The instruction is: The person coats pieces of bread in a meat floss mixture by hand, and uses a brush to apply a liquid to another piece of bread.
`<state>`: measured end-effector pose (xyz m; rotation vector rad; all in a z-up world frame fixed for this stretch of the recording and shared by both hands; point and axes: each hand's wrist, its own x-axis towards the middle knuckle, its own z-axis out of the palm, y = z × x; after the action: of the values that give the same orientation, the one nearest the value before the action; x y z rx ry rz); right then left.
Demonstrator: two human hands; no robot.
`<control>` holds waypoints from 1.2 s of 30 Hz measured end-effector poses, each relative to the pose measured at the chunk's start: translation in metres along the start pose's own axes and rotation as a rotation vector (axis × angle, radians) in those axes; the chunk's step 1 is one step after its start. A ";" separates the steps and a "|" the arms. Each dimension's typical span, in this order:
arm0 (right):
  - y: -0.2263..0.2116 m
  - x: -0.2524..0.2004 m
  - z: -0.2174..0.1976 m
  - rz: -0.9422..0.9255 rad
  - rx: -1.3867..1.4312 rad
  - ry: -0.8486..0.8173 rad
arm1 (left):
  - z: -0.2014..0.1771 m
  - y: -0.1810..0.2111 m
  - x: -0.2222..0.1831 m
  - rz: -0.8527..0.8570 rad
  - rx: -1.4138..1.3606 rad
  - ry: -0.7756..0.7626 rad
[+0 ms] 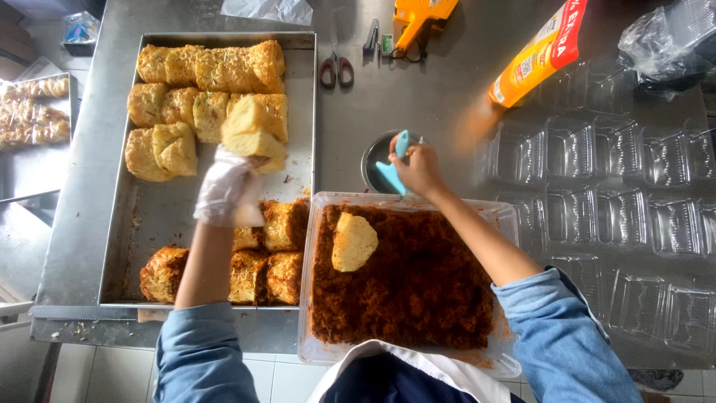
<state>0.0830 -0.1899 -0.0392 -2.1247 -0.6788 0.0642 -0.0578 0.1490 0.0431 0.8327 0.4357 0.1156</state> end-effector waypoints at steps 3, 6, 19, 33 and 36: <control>0.003 0.007 -0.014 0.067 0.056 -0.021 | 0.056 -0.011 -0.020 0.031 -0.177 -0.160; 0.004 0.012 -0.015 0.073 0.132 -0.079 | 0.085 -0.021 -0.017 0.094 -0.214 -0.350; 0.014 0.011 -0.004 -0.139 0.043 0.032 | 0.111 -0.066 0.002 0.310 -0.108 -0.489; -0.120 0.002 -0.129 -0.119 0.905 0.520 | 0.141 -0.101 0.038 1.074 0.921 -0.183; -0.129 -0.002 -0.116 -0.103 0.975 0.438 | 0.152 -0.108 0.038 1.251 0.808 -0.203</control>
<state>0.0575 -0.2167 0.1302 -1.1075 -0.3669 -0.1082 0.0327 -0.0184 0.0403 1.8064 -0.3306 1.0499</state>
